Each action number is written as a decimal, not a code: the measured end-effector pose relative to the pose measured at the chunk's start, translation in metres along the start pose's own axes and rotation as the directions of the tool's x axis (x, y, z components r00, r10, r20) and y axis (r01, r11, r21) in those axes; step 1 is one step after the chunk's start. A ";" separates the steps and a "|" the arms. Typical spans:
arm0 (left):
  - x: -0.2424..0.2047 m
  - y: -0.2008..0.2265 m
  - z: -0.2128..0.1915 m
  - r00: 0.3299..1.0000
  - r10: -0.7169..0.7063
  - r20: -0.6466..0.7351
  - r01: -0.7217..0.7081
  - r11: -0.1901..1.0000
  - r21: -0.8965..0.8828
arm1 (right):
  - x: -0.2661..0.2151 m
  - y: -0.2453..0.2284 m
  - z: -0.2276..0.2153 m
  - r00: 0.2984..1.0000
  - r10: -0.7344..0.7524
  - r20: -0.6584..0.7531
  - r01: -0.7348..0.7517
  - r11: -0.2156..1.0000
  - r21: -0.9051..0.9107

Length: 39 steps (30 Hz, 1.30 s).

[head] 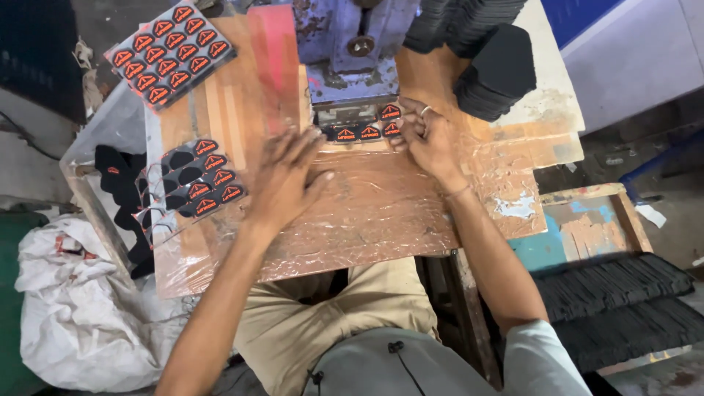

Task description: The person repeatedly picks up black fabric items and places them under a heat press machine. They then place a sheet of orange and black labels onto the items and press down on the machine to apply the labels. The person removes the finished items and places them on a pile to the left.

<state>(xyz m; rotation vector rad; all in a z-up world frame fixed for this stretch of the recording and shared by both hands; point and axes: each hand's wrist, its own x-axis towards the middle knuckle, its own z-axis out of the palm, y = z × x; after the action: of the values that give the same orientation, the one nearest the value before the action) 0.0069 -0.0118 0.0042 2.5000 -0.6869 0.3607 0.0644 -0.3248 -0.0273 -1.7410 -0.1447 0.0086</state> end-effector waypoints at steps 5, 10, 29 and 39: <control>-0.048 -0.085 -0.095 0.960 -0.250 -0.127 0.245 0.968 -0.056 | -0.077 -0.055 -0.019 0.996 0.065 -0.068 -0.085 0.932 -0.351; -0.138 -0.151 -0.129 0.653 -0.713 0.255 0.757 0.623 -0.196 | -0.129 -0.038 -0.036 0.976 0.144 -0.163 -0.173 0.969 -0.176; 0.002 -0.020 -0.039 0.950 -0.148 0.274 0.244 0.900 -0.360 | -0.049 -0.094 0.090 0.823 -0.402 0.401 0.568 0.588 -0.576; 0.017 0.014 -0.047 0.827 -0.200 0.525 0.314 0.939 -0.137 | -0.175 -0.116 0.051 0.628 -0.042 0.777 0.327 0.921 -0.214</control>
<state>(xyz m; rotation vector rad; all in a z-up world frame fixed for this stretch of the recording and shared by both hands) 0.0081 -0.0030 0.0557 2.4347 -0.5254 -0.4703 -0.1239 -0.2735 0.0645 -1.9559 -1.0186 0.6169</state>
